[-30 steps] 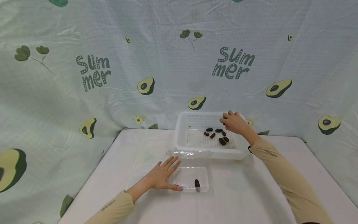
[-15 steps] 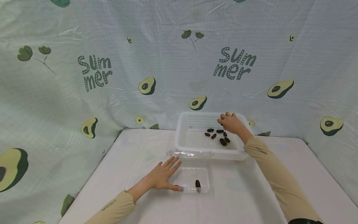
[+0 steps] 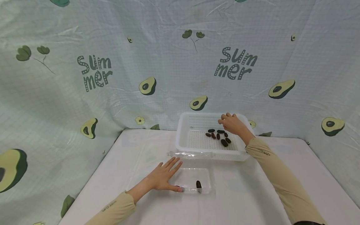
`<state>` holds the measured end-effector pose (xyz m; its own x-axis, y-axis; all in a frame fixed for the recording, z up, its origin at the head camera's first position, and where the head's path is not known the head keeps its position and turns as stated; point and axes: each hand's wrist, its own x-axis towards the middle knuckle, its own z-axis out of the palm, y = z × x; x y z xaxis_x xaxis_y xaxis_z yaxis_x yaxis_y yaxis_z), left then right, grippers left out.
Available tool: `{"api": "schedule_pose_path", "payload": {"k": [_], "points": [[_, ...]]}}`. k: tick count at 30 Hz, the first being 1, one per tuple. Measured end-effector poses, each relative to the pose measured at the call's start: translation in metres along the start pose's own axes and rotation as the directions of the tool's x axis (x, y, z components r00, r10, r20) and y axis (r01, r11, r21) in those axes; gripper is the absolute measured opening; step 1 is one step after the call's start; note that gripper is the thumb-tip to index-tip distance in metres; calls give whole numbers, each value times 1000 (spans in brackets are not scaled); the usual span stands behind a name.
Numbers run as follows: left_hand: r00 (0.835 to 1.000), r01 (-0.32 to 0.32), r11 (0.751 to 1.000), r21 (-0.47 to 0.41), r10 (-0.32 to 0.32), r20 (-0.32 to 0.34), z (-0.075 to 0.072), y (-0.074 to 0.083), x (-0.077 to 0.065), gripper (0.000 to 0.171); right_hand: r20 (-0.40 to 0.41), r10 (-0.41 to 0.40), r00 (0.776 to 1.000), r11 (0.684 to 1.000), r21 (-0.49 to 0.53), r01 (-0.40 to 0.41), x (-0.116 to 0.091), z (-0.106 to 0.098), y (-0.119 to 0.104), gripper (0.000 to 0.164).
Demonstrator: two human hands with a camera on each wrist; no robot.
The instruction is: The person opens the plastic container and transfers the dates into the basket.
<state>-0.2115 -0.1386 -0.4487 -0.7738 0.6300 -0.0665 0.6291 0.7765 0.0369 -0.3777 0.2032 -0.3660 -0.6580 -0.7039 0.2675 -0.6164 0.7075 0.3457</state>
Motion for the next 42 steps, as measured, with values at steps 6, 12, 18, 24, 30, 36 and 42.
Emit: {"api": "schedule_pose_path", "payload": {"k": [6,12,18,24,30,36,42], "points": [[1000,4,1000,2,-4,4,1,0,1,100,-48,-29,998,999,33,30,-3,-3,0,11],[1000,6,1000,-13,-6,7,4,0,1,100,-65,-48,997,996,66,52,-12,-13,-4,12],[1000,10,1000,-14,-10,11,4,-1,0,100,-107,-101,989,993,55,107,-26,-27,-10,13],[1000,10,1000,-20,-9,11,2,0,0,100,-152,-124,981,989,64,135,-41,-36,-14,16],[1000,0,1000,-12,0,1,1,-1,0,99,-189,-138,972,984,89,157,-60,-46,-23,18],[1000,-4,1000,-13,4,-5,0,-1,0,100,-255,-217,942,970,52,238,-80,-49,-42,26],[1000,-9,1000,-7,9,-6,1,-1,1,99,-312,-280,908,947,66,315,-99,-46,-70,7]]}}
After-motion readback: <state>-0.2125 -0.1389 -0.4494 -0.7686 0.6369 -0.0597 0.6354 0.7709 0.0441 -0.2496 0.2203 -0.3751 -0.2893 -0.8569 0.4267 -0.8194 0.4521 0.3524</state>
